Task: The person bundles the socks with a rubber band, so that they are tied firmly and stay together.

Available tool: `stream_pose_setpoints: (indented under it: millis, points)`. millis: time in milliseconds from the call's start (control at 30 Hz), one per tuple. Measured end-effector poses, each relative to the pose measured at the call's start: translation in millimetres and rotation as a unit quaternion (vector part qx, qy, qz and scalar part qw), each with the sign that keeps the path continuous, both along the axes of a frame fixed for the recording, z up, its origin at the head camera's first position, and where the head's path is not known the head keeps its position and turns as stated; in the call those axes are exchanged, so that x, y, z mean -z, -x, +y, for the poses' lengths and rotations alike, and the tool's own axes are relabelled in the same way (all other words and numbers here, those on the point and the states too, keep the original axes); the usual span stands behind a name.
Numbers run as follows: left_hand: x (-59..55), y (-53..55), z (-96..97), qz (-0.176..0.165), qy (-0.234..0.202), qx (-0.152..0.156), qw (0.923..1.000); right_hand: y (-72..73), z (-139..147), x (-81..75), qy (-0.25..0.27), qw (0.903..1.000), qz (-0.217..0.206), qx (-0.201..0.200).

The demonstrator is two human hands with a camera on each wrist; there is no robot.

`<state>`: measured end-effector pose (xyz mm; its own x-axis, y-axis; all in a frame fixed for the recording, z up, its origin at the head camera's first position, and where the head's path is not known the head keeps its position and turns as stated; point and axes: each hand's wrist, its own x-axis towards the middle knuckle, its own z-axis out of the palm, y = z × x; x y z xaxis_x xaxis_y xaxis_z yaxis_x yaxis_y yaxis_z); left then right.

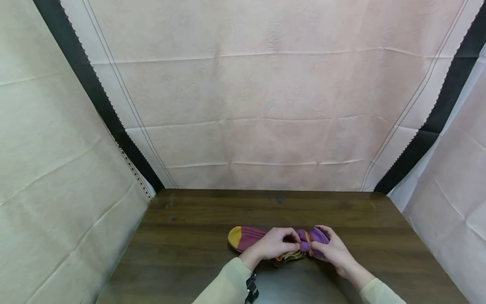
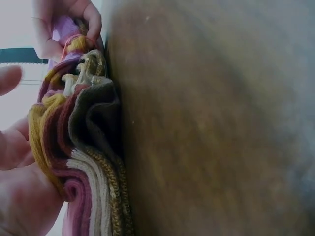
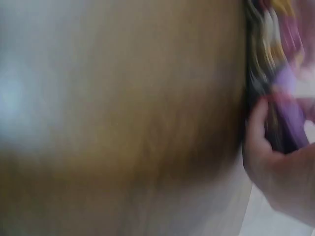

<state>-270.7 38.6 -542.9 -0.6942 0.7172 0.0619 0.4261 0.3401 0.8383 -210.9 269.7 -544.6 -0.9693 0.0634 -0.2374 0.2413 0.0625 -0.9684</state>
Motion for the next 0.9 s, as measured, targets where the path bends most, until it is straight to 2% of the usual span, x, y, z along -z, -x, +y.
stream_pose_setpoints:
  millis: [100, 200, 300, 433, 533, 667, 733, 833, 900]
  points:
    - [-1.2, -1.5, 1.9, 0.062, 0.034, 0.028, 0.9971, 3.0, 14, -0.6, 0.002, 0.999, -0.023, -0.039]
    - [-3.1, -3.2, 2.7, 0.13, 0.059, 0.061, 0.9879, 5.0, 22, -1.5, 0.008, 0.9974, -0.045, -0.056]
    - [-4.5, -4.2, 2.6, 0.166, 0.075, 0.087, 0.9795, 6.7, 27, -2.3, 0.006, 0.997, -0.053, -0.057]
    - [-5.2, -5.0, 3.1, 0.205, 0.108, 0.102, 0.9675, 8.2, 32, -1.9, -0.054, 0.9971, -0.024, -0.049]
    - [-4.9, -5.4, 2.6, 0.238, 0.137, 0.1, 0.9563, 9.2, 34, -1.8, -0.12, 0.9916, 0.014, -0.046]
    - [-4.6, -7.3, 0.7, 0.263, 0.175, 0.077, 0.9457, 9.5, 34, -2.3, -0.183, 0.981, 0.05, -0.038]
    - [-6.4, -8.5, -1.5, 0.264, 0.186, 0.066, 0.944, 9.4, 34, -2.9, -0.199, 0.9778, 0.056, -0.036]
    - [-13.1, -8.7, -13.1, 0.253, 0.182, 0.059, 0.9484, 9.3, 36, -4.2, -0.23, 0.9698, 0.066, -0.048]
    - [-21.1, -7.0, -28.9, 0.244, 0.162, 0.054, 0.9546, 9.3, 40, -6.0, -0.276, 0.955, 0.094, -0.055]
